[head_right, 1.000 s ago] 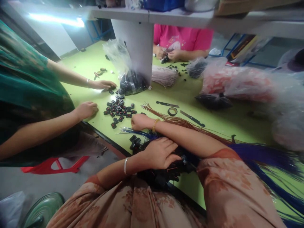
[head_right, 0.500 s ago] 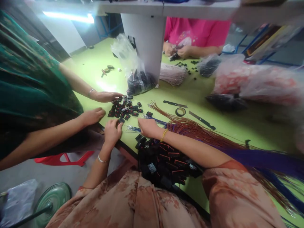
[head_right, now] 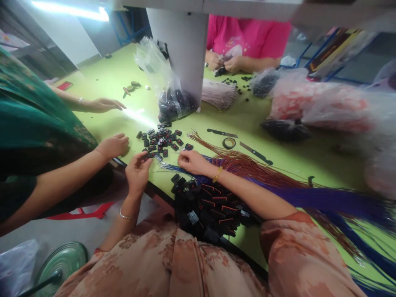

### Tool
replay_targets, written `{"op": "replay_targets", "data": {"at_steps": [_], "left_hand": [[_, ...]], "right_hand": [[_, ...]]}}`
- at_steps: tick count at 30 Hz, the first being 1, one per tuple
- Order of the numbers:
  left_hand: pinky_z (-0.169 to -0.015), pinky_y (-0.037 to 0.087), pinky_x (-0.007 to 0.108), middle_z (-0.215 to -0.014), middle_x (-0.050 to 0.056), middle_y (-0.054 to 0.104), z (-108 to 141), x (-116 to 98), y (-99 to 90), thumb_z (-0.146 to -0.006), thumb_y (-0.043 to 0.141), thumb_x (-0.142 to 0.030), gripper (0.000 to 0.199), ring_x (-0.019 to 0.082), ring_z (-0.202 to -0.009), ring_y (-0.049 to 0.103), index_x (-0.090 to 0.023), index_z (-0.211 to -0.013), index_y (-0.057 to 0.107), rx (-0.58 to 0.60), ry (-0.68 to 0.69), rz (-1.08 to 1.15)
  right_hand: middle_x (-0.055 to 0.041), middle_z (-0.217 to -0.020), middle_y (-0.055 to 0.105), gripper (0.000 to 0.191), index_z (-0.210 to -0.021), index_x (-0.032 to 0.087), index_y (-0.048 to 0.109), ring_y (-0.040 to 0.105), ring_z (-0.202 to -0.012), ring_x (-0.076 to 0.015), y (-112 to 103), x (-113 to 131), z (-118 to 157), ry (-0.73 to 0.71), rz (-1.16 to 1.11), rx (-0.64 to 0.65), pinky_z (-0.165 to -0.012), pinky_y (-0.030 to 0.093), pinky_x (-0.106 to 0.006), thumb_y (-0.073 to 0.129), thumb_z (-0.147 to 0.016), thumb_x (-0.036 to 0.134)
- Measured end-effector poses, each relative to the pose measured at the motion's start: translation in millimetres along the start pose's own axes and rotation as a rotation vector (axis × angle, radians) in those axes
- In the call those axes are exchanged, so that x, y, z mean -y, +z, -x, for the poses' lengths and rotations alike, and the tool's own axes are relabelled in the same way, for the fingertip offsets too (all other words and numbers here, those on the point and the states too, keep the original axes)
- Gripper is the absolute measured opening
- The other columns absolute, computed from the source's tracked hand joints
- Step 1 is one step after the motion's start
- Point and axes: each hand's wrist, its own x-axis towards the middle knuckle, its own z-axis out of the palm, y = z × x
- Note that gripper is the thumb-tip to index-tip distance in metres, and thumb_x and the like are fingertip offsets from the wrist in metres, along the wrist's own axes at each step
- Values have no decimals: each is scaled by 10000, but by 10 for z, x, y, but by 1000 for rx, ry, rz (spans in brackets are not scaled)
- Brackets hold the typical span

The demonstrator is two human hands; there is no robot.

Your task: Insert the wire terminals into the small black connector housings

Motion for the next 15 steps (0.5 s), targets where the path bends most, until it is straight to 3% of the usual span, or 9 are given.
{"op": "replay_targets", "data": {"at_steps": [3, 5, 7, 15], "left_hand": [[-627, 456, 227, -782, 11, 613, 53, -127, 181, -692, 726, -280, 397, 118, -694, 579, -176, -1063, 629, 208, -308, 399], [-654, 477, 226, -840, 29, 640, 63, -168, 311, -678, 735, -245, 379, 117, -741, 611, -167, -1036, 637, 352, -496, 585], [-689, 491, 222, -873, 36, 650, 59, -171, 414, -695, 720, -211, 332, 107, -768, 618, -164, -1014, 640, 420, -616, 708], [-673, 492, 193, -872, 38, 656, 41, -106, 509, -740, 692, -164, 238, 88, -756, 615, -164, -966, 616, 511, -701, 852]], "right_hand": [[43, -599, 477, 123, -662, 162, 499, 381, -561, -77, 19, 2, 10, 3, -2, -28, -565, 286, -211, 486, -768, 221], [43, -592, 466, 151, -650, 164, 490, 376, -559, -79, 22, -9, 17, 7, 0, -52, -561, 281, -215, 475, -777, 245], [42, -592, 463, 172, -641, 166, 478, 376, -562, -80, 19, -21, 23, 4, -5, -69, -563, 278, -218, 464, -783, 261], [60, -538, 366, 225, -582, 182, 396, 314, -537, -76, 11, 13, 24, 25, 50, -77, -535, 216, -226, 466, -777, 271]]}}
